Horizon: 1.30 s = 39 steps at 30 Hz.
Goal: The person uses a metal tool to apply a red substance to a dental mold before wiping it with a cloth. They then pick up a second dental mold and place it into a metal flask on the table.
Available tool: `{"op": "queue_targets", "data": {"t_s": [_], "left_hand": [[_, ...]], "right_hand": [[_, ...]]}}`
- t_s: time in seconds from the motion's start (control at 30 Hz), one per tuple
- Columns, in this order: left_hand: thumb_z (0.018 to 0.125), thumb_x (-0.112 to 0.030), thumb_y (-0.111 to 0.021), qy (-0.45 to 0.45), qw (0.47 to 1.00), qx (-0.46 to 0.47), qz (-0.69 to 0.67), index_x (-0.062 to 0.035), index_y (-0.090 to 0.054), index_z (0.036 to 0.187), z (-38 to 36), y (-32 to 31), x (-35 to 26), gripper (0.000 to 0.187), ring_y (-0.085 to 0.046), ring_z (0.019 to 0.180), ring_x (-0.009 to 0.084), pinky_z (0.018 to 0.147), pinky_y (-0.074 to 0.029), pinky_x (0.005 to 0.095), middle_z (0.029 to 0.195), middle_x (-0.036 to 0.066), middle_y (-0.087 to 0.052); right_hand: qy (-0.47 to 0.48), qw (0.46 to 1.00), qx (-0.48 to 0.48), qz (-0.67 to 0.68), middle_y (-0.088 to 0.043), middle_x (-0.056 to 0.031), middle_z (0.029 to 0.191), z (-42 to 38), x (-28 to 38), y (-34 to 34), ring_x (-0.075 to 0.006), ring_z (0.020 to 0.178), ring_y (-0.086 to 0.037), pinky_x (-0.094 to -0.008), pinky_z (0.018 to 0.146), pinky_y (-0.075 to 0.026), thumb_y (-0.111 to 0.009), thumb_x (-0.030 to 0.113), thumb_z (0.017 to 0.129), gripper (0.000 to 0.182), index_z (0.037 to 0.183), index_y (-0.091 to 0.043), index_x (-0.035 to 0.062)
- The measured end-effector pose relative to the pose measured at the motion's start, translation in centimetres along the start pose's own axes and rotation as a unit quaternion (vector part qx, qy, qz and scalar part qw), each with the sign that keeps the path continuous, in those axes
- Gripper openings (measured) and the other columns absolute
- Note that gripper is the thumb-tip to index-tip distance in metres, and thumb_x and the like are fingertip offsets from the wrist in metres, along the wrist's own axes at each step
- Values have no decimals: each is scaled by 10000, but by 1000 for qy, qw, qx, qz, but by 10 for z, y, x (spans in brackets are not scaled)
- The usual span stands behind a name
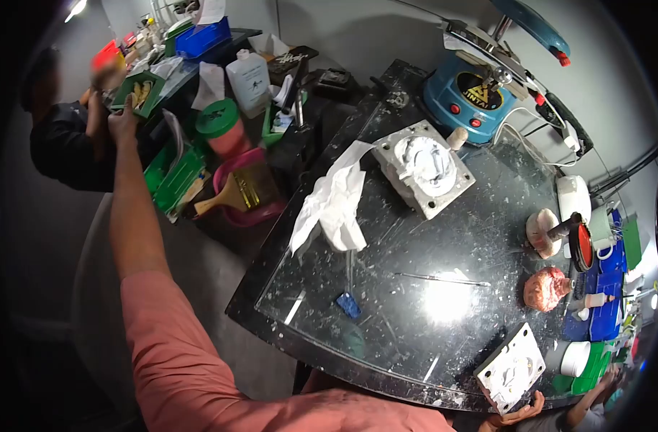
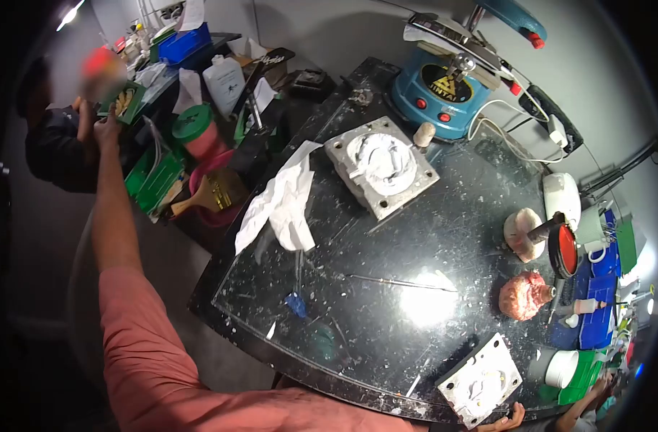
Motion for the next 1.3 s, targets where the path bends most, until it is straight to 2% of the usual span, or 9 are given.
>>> {"op": "queue_targets", "data": {"t_s": [0.13,0.27,0.37,0.43,0.5,0.53,0.77,1.1,1.3], "left_hand": [[793,-409,-754,60,998,16,-13,23,-668,960,-7,-9,-1,471,-602,743,110,649,-449,245,850,69,-660],[848,-124,-678,-292,940,20,-177,34,-634,1105,-100,34,-93,304,-614,963,144,854,-464,269,1044,95,-645],[936,-67,-500,-521,832,-10,191,-6,-649,1114,-173,83,-136,240,-581,1115,219,966,-434,339,1177,132,-615],[972,-56,-418,-622,723,6,300,14,-632,1132,-201,115,-138,276,-577,1137,242,978,-448,364,1186,155,-607],[989,-54,-388,-422,901,77,63,49,-604,1157,-239,128,-137,293,-581,1128,285,986,-460,386,1190,195,-592],[992,-47,-380,-410,906,106,-17,82,-594,1144,-259,134,-144,293,-586,1110,297,983,-465,390,1197,218,-577],[971,-53,-448,-527,827,160,-113,164,-569,1074,-309,149,-150,269,-576,1028,256,951,-457,369,1115,222,-569],[838,30,-477,-376,752,430,-327,46,-605,929,-465,147,-252,157,-557,883,200,816,-439,305,920,131,-592],[847,-80,-585,-441,736,510,-63,-19,-609,1129,-563,140,-333,290,-566,997,170,882,-422,283,1066,81,-604]], "right_hand": [[22,999,-10,40,-580,-151,1059,-7,-6,1,-287,1000,-542,-467,961,-373,-483,186,921,256,1038,-592,-14],[33,998,-11,49,-552,-175,1096,-12,-11,-2,-304,1046,-517,-489,995,-354,-409,209,953,310,1062,-560,-39],[25,999,27,2,-531,-193,1124,-21,-23,-8,-316,1082,-498,-505,1020,-340,-354,226,977,354,1080,-537,-58],[-167,985,25,-27,-498,-210,1155,-36,-45,0,-324,1139,-439,-440,1038,-293,-281,382,940,538,1058,-527,-81],[-165,986,29,-11,-491,-205,1130,-34,-40,-2,-328,1140,-436,-459,1040,-285,-276,344,939,491,1059,-526,-60],[-166,986,21,-9,-494,-201,1119,-34,-37,-2,-328,1139,-435,-464,1044,-279,-273,340,940,483,1056,-526,-55],[-143,988,49,-41,-506,-209,1099,-27,-35,-3,-338,1121,-437,-474,1035,-286,-285,292,905,448,1020,-536,-61],[-123,988,92,33,-540,-129,1118,-19,-35,14,-277,1137,-462,-495,1083,-174,-427,149,892,267,1091,-555,23],[-99,984,72,126,-550,-127,1136,0,-25,30,-276,1124,-497,-514,1102,-171,-548,143,837,262,1082,-551,50]]}}
Point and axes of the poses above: each hand's wrist, its own z-axis towards the middle knuckle, its own y-axis out of the back of the hand, x = y × z, the point moved 3 cm from there along z, towards the middle knuckle
